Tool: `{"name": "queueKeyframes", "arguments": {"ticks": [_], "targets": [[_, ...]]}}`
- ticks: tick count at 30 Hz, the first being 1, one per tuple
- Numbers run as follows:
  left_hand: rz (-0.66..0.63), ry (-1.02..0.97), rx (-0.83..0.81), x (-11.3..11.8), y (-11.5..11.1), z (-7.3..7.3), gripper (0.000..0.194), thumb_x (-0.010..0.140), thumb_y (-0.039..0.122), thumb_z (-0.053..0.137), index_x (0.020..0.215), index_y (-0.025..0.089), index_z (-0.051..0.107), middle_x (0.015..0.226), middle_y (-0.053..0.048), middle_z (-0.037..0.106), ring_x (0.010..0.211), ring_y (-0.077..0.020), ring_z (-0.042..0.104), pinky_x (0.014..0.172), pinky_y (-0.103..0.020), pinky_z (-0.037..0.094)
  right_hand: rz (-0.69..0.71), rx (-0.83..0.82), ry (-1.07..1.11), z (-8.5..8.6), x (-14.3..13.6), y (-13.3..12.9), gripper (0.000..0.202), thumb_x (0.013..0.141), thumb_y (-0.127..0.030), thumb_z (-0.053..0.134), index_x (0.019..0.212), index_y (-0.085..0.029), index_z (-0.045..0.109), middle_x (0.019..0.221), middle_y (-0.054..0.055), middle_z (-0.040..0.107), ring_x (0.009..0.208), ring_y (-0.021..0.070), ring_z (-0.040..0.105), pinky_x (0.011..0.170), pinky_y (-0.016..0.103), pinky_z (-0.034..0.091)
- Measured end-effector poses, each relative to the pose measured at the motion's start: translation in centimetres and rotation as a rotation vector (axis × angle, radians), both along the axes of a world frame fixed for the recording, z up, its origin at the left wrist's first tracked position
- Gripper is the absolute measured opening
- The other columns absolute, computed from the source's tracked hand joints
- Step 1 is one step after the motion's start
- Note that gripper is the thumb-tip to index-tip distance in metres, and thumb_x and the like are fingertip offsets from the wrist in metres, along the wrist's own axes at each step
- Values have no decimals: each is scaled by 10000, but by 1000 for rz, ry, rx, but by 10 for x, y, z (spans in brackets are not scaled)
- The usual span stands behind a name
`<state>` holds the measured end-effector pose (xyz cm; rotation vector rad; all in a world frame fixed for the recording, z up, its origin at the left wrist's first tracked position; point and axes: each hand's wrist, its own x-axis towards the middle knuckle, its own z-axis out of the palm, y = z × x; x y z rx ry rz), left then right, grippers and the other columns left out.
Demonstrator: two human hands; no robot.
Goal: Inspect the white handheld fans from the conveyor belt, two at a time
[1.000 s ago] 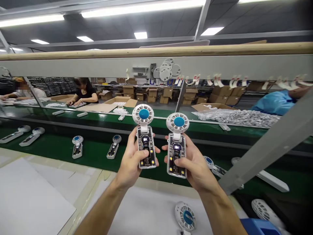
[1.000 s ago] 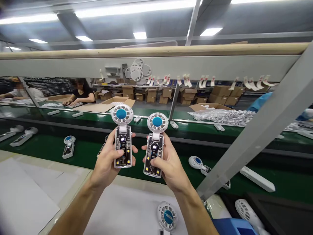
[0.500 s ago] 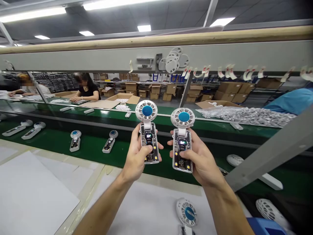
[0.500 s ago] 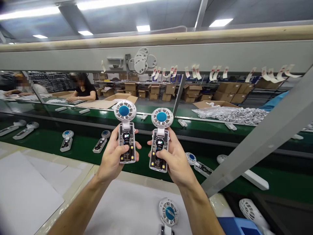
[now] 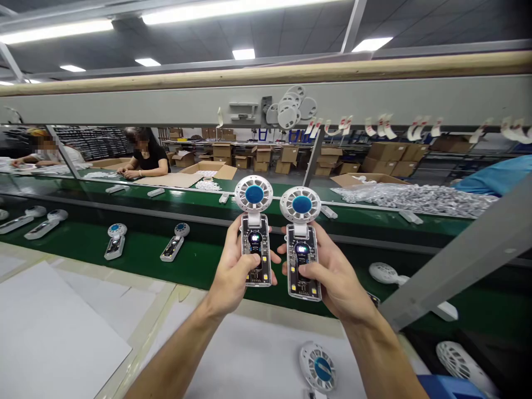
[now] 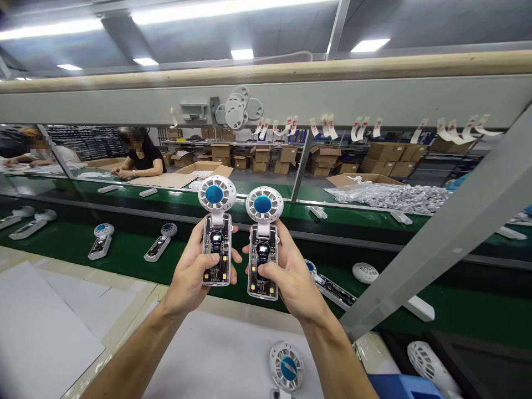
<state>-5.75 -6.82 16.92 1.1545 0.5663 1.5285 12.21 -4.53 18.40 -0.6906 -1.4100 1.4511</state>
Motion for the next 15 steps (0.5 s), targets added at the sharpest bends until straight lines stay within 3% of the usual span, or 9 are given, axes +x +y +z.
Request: {"name": "queueKeyframes", "arguments": {"ticks": [7, 11, 12, 15], "targets": [[9, -2, -3, -1, 2, -4, 634, 850, 171, 589, 1410, 311, 326, 1361, -111, 529, 830, -189, 687, 536, -284, 581, -60, 19, 49, 0, -2, 2, 722, 742, -234, 730, 1393, -277, 420, 1034, 41, 682, 767, 173, 654, 690, 312, 533], [29, 18, -23, 1, 2, -4, 605, 846, 253, 656, 1355, 320, 337, 1303, -89, 568, 763, -178, 697, 548, -297, 576, 11, -120, 125, -3, -5, 3, 372, 762, -403, 710, 1070, -227, 600, 735, -7, 615, 557, 138, 573, 537, 288, 495], [69, 36, -32, 2, 3, -5, 571, 847, 291, 676, 1317, 308, 354, 1250, -77, 596, 720, -166, 690, 547, -297, 571, -21, -118, 114, -3, -3, 2, 337, 748, -424, 720, 997, -221, 619, 693, -10, 593, 534, 143, 561, 512, 295, 488], [324, 124, -55, 1, 8, -11, 456, 836, 394, 716, 1153, 249, 422, 966, -26, 654, 573, -136, 640, 520, -279, 525, -325, 44, -23, 1, 14, -4, 350, 668, -359, 844, 931, -237, 648, 772, 31, 643, 680, 218, 649, 615, 367, 548]]}}
